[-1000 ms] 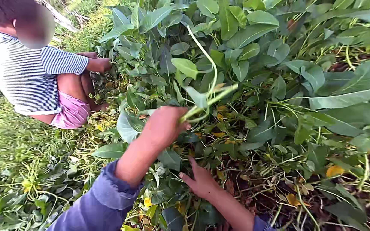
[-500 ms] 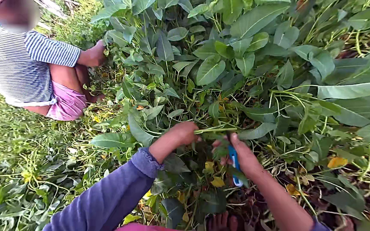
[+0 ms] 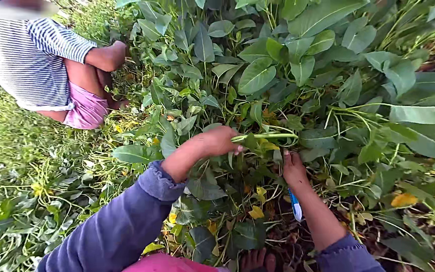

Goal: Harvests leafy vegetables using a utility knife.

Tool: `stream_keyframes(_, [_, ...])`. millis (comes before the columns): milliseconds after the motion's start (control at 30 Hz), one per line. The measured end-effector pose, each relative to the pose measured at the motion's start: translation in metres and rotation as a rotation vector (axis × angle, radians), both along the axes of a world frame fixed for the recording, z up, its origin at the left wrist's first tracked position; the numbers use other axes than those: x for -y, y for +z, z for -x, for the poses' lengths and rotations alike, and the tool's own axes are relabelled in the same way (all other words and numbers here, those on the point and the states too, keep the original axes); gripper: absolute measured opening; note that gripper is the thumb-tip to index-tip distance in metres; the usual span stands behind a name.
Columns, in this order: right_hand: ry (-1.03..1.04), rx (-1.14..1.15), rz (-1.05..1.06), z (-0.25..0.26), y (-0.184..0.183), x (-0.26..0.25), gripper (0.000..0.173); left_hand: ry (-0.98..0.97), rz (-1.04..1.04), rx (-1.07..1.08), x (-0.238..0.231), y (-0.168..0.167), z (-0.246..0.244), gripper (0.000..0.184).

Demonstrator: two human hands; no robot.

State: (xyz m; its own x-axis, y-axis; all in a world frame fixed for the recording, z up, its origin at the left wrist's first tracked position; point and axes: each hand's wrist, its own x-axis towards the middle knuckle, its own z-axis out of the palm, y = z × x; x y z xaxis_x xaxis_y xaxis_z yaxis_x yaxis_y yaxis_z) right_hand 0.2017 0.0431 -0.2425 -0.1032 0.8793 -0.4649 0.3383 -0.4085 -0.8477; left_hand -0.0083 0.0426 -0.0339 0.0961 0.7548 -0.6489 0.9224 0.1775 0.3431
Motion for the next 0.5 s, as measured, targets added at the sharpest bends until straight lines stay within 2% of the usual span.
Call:
stream_keyframes(67, [0.289,0.016,-0.018,-0.014,0.028,0.002,0.054,0.179,-0.121,0.105,0.007,0.02,0.031,0.023])
stream_keyframes(167, [0.93,0.144,0.074,-0.032,0.07,0.003,0.069,0.488,-0.301,0.216,0.029,0.057,0.07,0.025])
stream_keyframes(267, [1.415,0.128,0.2,-0.019,0.079,0.026,0.081,0.646,-0.453,0.363,0.05,0.068,0.097,0.025])
stream_keyframes(300, [1.495,0.069,0.234,-0.011,0.073,0.04,0.079,0.673,-0.477,0.396,0.057,0.069,0.096,0.024])
stream_keyframes(367, [1.596,-0.023,0.238,0.001,0.061,0.065,0.065,0.688,-0.488,0.399,0.068,0.066,0.087,0.023])
stream_keyframes(433, [1.633,-0.113,0.189,0.009,0.061,0.076,0.049,0.61,-0.455,0.305,0.077,0.057,0.066,0.019])
stream_keyframes(500, [1.581,-0.316,0.157,0.01,0.077,0.073,0.035,0.469,-0.377,0.163,0.086,0.036,0.041,0.022])
